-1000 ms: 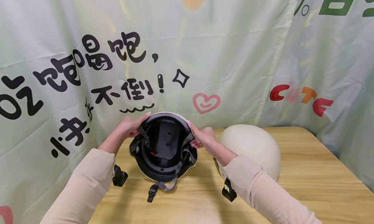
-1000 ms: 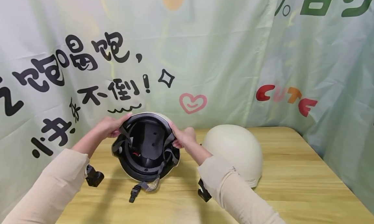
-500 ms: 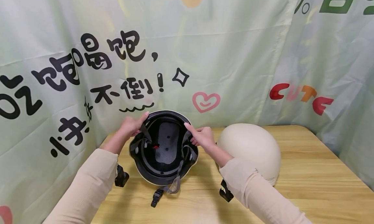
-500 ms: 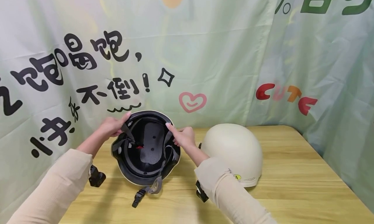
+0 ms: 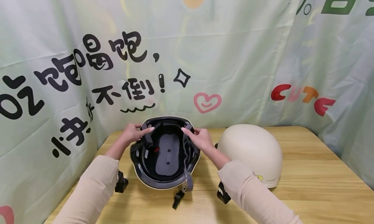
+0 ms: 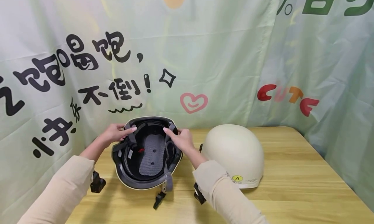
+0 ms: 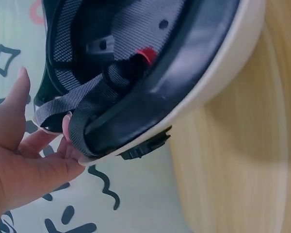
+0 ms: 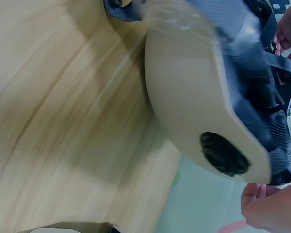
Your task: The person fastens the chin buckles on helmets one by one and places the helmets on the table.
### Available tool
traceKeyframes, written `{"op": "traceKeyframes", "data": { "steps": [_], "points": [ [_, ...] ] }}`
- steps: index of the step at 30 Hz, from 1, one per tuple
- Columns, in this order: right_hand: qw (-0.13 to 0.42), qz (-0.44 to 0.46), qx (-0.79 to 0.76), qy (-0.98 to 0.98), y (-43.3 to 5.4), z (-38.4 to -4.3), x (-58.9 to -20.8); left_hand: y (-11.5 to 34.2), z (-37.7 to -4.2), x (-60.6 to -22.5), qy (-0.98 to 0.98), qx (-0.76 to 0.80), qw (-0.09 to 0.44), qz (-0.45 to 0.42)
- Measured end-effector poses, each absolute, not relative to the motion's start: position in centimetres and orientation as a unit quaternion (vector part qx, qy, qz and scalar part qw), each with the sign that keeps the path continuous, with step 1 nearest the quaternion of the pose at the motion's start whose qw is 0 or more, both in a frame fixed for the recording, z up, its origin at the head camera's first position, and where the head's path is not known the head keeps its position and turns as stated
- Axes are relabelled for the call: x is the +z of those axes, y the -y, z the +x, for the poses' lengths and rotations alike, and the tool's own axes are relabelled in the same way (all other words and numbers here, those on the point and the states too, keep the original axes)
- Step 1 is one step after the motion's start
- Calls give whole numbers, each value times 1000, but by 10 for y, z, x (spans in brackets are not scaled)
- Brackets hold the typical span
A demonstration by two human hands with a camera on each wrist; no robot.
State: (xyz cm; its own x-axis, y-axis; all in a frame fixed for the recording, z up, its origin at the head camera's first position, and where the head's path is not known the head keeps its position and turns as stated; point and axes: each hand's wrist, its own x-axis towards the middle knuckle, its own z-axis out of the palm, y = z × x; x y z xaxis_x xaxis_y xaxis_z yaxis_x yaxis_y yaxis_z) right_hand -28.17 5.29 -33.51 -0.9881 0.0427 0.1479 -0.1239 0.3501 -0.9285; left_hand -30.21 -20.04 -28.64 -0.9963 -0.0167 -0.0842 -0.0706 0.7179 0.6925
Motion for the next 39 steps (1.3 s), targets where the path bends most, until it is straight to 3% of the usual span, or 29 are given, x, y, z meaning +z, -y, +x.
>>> {"op": "traceKeyframes", "data": {
  "steps": [5, 12, 25, 32, 39],
  "points": [
    [106, 65, 537, 835, -52, -278, -337, 206, -298, -295, -937, 349, 21, -9],
    [42, 45, 530, 846, -52, -266, -346, 215, -294, -306, -955, 296, -3, 12],
    [36, 14, 541, 840, -44, -266, -349, 219, -282, -332, -949, 257, -163, 76],
    [41, 13, 525, 850, -44, -276, -340, 218, -280, -337, -946, 233, -196, 107],
    [45, 6, 521, 853, -45, -281, -341, 215, -279, -339, -926, 187, -268, 191]
  ]
}}
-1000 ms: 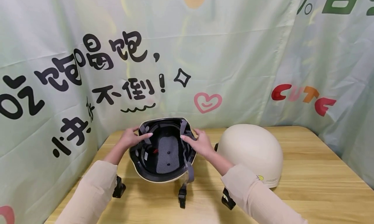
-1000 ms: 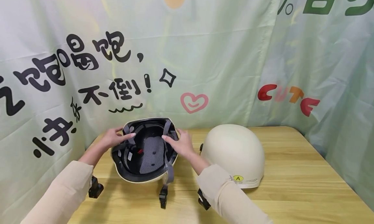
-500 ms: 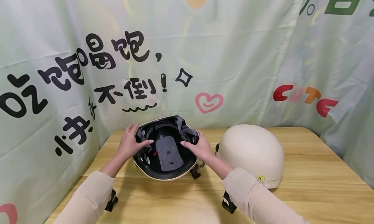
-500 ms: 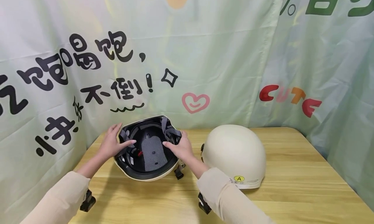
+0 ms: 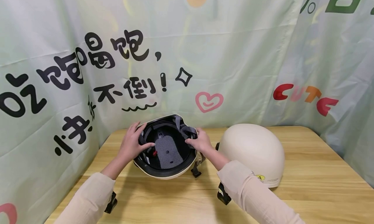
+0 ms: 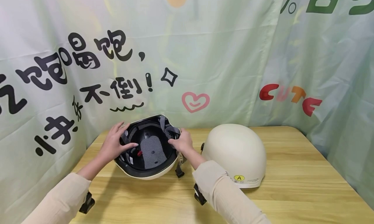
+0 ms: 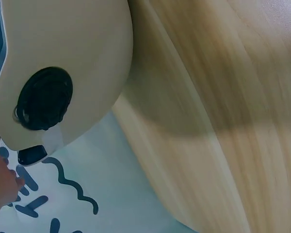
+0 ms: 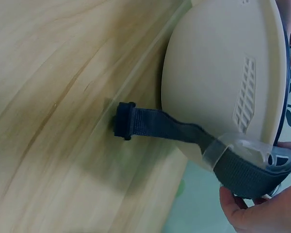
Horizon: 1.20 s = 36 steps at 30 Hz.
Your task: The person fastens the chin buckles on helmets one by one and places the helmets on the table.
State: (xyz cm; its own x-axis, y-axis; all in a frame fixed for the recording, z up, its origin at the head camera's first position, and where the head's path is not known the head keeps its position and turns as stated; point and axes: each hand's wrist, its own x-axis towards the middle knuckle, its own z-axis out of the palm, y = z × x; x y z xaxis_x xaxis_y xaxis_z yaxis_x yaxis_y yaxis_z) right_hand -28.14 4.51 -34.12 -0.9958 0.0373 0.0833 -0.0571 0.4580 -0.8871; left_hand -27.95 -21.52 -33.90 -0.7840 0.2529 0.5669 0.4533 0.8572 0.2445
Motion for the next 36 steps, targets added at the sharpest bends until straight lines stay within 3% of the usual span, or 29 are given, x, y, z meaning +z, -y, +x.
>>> {"op": "traceKeyframes", "data": {
  "steps": [7, 24, 29, 36],
  "points": [
    [53, -4, 494, 868, -47, -283, -346, 208, -278, -340, 913, -154, 274, -260],
    [64, 5, 463, 884, -48, -276, -344, 203, -276, -345, 931, -112, 180, -296],
    [95, 18, 442, 892, -51, -274, -336, 200, -275, -348, 933, -92, 136, -319],
    [131, 44, 394, 909, -52, -271, -323, 198, -274, -357, 930, -79, 117, -339]
  ]
}}
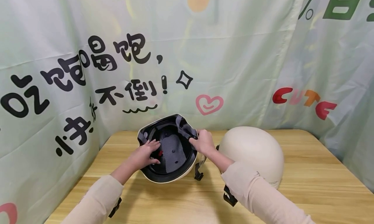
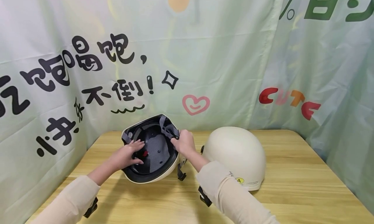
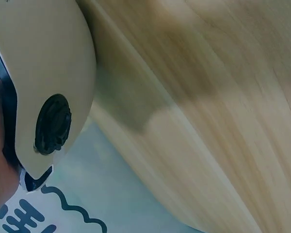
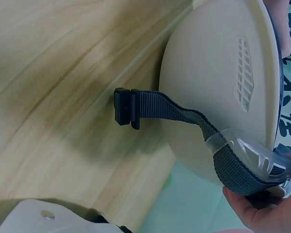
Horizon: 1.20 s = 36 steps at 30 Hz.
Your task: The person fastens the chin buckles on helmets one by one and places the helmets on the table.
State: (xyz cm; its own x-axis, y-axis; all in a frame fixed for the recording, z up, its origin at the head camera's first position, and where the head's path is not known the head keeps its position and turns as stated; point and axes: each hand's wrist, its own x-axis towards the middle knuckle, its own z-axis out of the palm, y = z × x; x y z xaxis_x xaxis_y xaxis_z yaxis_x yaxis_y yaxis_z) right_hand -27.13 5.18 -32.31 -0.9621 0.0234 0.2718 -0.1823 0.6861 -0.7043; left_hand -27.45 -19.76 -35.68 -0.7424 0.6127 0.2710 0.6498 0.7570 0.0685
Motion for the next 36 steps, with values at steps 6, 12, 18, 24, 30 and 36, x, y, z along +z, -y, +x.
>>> {"op": "traceKeyframes", "data": {
  "steps": [6, 12, 18, 24, 30, 36],
  "points": [
    [131, 47, 380, 915, -52, -269, -319, 195, -275, -362, 936, -64, 98, -331],
    [131, 63, 378, 914, -52, -267, -317, 193, -276, -368, 945, -62, 75, -313],
    [136, 70, 369, 917, -51, -264, -313, 189, -275, -373, 954, -69, 65, -284],
    [139, 84, 362, 918, -50, -261, -309, 185, -276, -379, 955, -57, 89, -279],
    [140, 95, 354, 920, -49, -259, -306, 183, -275, -384, 950, -55, 131, -279],
    [152, 109, 341, 921, -46, -258, -304, 182, -275, -387, 948, -55, 141, -280]
  ]
}}
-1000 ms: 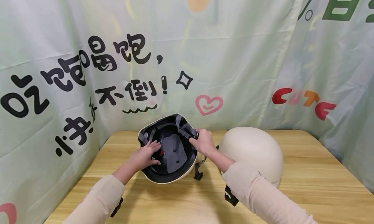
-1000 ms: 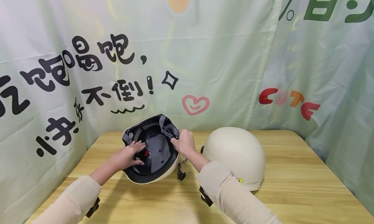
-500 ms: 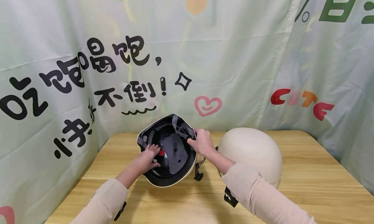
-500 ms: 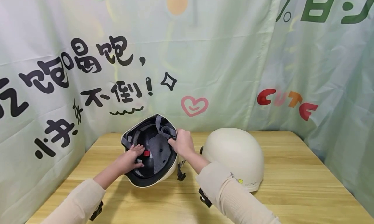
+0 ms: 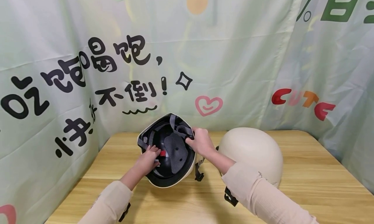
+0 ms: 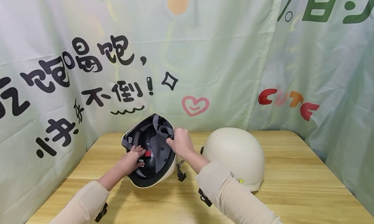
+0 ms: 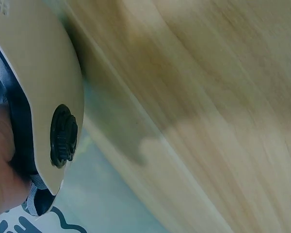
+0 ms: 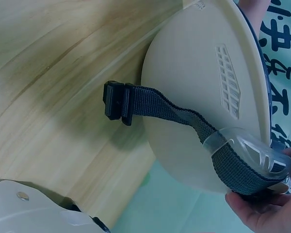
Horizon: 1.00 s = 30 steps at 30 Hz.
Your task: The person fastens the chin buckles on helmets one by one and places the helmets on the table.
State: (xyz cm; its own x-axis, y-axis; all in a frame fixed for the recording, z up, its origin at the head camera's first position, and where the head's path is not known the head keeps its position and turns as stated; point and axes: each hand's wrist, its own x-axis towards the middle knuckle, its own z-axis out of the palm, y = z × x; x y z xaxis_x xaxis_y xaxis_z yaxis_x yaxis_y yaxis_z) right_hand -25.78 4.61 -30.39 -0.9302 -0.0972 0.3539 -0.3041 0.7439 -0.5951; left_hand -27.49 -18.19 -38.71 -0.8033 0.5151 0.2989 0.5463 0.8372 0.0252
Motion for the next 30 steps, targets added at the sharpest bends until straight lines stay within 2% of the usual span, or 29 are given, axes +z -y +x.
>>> {"op": "traceKeyframes", "data": {
  "steps": [16, 30],
  "points": [
    [171, 153, 310, 923, -45, -250, -303, 178, -275, -401, 934, -93, 193, -285],
    [205, 141, 370, 895, -57, -243, -325, 183, -280, -399, 863, -145, 347, -337]
  ]
}}
